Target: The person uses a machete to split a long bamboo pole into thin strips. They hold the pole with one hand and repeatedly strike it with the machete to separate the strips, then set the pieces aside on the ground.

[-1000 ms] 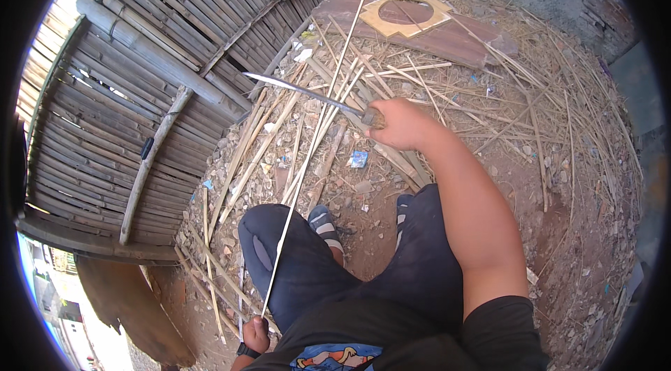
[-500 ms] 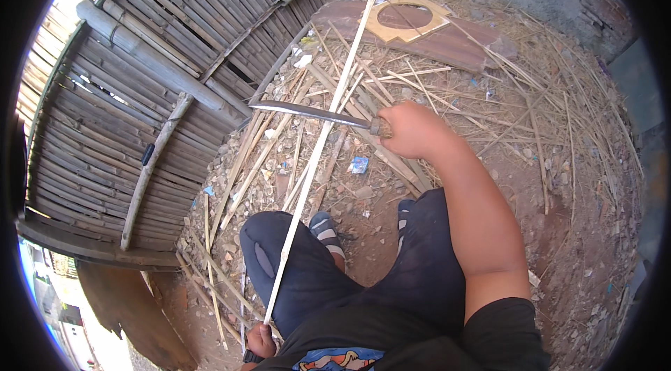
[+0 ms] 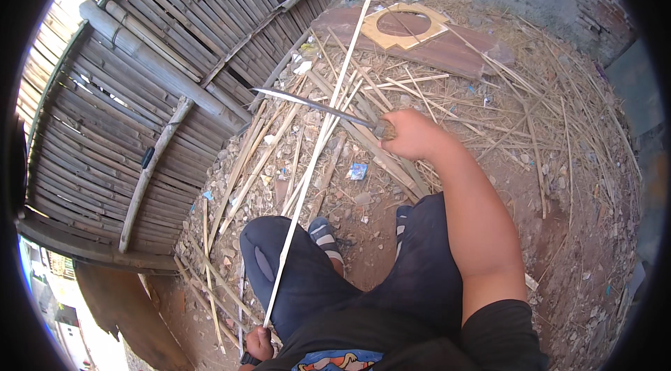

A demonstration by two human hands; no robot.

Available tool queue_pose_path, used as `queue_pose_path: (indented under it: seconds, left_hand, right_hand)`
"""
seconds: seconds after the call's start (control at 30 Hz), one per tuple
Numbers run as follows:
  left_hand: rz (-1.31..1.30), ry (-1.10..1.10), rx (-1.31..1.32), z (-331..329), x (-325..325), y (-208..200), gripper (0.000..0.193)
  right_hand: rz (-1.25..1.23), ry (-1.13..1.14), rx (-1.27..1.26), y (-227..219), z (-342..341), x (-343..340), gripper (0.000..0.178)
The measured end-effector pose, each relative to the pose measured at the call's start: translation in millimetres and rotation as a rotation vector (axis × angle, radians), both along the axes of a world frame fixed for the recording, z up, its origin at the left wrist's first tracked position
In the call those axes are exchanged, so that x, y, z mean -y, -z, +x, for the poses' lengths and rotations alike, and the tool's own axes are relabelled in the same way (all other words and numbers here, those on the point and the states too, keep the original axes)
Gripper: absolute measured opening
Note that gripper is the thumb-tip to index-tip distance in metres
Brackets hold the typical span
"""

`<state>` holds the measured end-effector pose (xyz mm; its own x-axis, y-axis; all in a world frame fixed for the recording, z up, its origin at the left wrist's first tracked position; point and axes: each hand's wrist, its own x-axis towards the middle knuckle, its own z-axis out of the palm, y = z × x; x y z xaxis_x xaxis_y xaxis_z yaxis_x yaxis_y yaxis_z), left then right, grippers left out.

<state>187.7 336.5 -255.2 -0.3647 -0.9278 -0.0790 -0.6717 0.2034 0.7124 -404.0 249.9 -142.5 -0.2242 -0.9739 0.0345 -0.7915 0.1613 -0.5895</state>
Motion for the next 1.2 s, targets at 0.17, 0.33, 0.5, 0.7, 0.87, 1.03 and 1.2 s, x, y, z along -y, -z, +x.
queue_pose_path:
  seconds: [0.17, 0.33, 0.5, 0.7, 0.87, 1.03, 1.2]
  left_hand:
    - [0.150, 0.026, -0.073, 1, 3, -4, 0.061]
    - [0.130, 0.072, -0.014, -2, 7, -10, 0.063]
    - [0.164, 0.016, 0.000, 8, 8, -7, 0.066]
    - [0.215, 0.046, 0.012, 11, 10, -8, 0.068]
    - [0.189, 0.040, 0.084, 15, 13, 3, 0.068]
    - [0.191, 0.042, -0.060, 10, 13, 3, 0.068]
    - [0.149, 0.076, -0.023, 7, 9, 1, 0.067]
  right_hand:
    - [0.261, -0.346, -0.190, -32, 64, -9, 0.038]
    - [0.085, -0.129, -0.093, -8, 21, -3, 0.034]
    - [-0.092, 0.164, -0.132, -4, 1, -1, 0.031]
    - [0.096, -0.275, -0.302, -29, 51, -11, 0.034]
    - [0.046, -0.007, -0.021, -2, 2, 3, 0.036]
    - [-0.046, 0.113, -0.093, -9, 8, 1, 0.035]
    - [0.109, -0.362, -0.289, -24, 70, -5, 0.031]
